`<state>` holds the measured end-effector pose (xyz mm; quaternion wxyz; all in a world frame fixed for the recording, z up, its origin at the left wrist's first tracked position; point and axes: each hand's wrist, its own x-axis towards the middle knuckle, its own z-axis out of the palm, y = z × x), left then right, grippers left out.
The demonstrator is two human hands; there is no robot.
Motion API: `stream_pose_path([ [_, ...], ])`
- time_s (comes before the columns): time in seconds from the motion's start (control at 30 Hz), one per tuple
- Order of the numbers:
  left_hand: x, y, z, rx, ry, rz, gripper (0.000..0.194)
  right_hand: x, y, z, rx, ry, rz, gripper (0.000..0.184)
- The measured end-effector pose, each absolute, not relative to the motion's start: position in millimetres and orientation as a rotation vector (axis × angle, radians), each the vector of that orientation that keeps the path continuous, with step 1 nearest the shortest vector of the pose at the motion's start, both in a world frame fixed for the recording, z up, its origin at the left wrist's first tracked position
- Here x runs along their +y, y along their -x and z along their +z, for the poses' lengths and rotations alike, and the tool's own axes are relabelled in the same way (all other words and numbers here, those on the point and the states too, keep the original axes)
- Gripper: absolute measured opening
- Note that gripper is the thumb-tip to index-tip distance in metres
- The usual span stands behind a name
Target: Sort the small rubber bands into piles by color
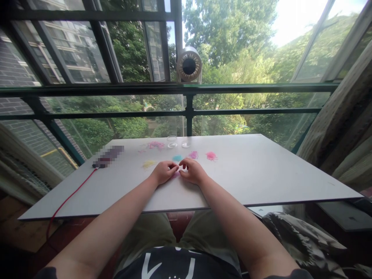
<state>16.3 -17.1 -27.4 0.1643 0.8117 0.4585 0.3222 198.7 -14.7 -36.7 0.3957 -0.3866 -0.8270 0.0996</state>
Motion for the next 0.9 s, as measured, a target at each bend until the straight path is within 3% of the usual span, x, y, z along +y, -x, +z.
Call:
stream_pose_path([
  [0.1,-18,-17,-27,1.319,-2.324,0.913,0.024,-15,-198,-36,-2.091,0.984,0.245,0.008],
  [0.3,-19,-17,-27,1.341,-2.321,0.905,0.023,-11,-202,-36,-2.028,1.07,0.213,0.01],
  [0.63,-18,-17,-26,1.373,-2.289,0.894,0.024,21,-235,-47,-1.732,1.596,0.007,0.014],
  [0.9,-19,-17,-24,1.377,-2.304,0.867,0.025,39,-233,-42,-1.739,1.699,-0.136,0.019],
])
